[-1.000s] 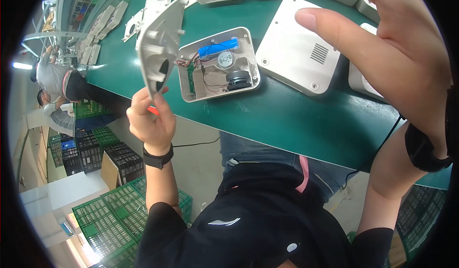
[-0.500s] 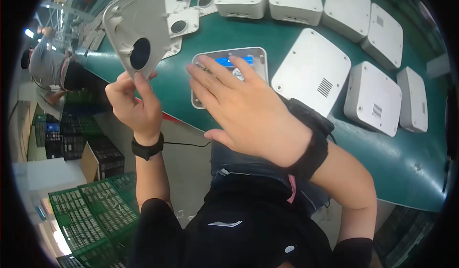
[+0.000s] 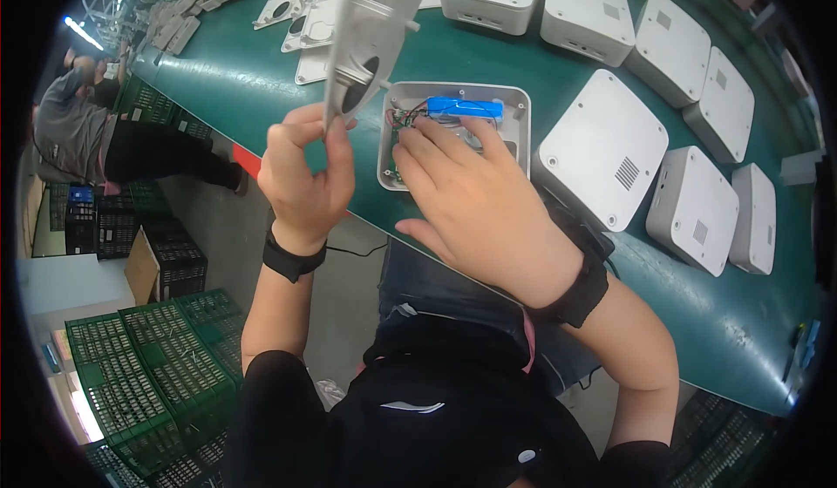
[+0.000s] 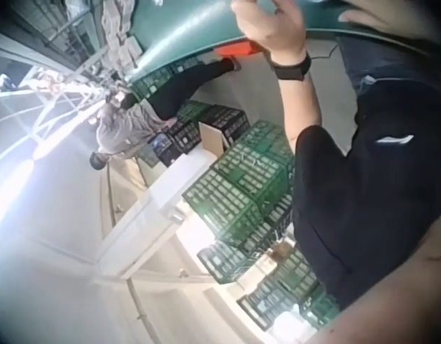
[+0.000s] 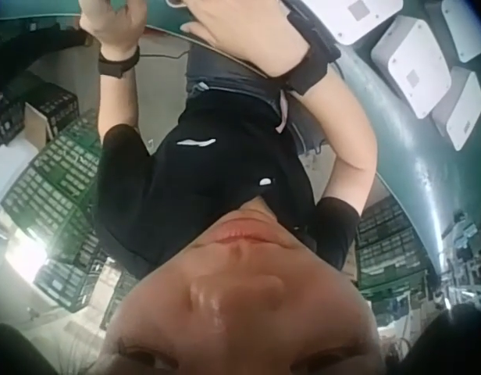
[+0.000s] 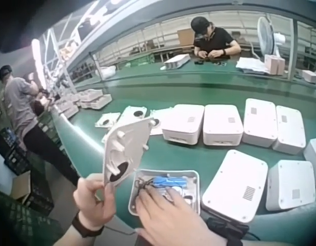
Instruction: Assembling white plastic casings for electronic components on a production line.
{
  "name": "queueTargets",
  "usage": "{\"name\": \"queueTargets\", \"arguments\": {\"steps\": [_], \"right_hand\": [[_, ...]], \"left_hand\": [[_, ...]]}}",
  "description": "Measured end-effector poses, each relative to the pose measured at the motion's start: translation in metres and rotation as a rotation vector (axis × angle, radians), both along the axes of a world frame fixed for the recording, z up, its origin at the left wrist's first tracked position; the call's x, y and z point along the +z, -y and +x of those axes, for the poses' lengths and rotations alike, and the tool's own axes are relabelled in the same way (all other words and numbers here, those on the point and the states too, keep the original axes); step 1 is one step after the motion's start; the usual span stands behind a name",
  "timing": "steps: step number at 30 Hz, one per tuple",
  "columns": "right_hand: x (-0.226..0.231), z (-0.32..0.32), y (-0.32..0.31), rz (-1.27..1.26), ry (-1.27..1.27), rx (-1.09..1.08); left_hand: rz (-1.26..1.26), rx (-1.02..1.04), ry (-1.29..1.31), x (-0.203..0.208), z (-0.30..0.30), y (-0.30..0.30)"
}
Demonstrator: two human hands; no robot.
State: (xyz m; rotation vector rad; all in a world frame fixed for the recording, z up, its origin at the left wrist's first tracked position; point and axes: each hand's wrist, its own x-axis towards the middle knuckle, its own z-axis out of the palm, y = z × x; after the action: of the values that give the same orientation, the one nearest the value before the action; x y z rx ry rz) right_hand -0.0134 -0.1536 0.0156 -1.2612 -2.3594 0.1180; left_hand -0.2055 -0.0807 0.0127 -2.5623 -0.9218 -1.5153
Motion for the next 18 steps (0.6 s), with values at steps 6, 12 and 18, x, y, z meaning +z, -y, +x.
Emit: {"name": "queueTargets", "arguments": {"steps": [6, 12, 18], "right_hand": [[-0.005, -0.004, 0.002, 0.042, -0.03, -0.032], [-0.006, -0.002, 0.001, 0.026, -0.078, -0.052], [-0.016, -0.01, 0.008, 0.04, -0.106, -0.099]], "left_hand": [[0.15, 0.0, -0.189, 0.005, 0.003, 0.002], [0.199, -0.092, -0.307, 0.014, 0.001, -0.003], [0.175, -0.139, -0.424, 0.021, -0.002, -0.002]]}}
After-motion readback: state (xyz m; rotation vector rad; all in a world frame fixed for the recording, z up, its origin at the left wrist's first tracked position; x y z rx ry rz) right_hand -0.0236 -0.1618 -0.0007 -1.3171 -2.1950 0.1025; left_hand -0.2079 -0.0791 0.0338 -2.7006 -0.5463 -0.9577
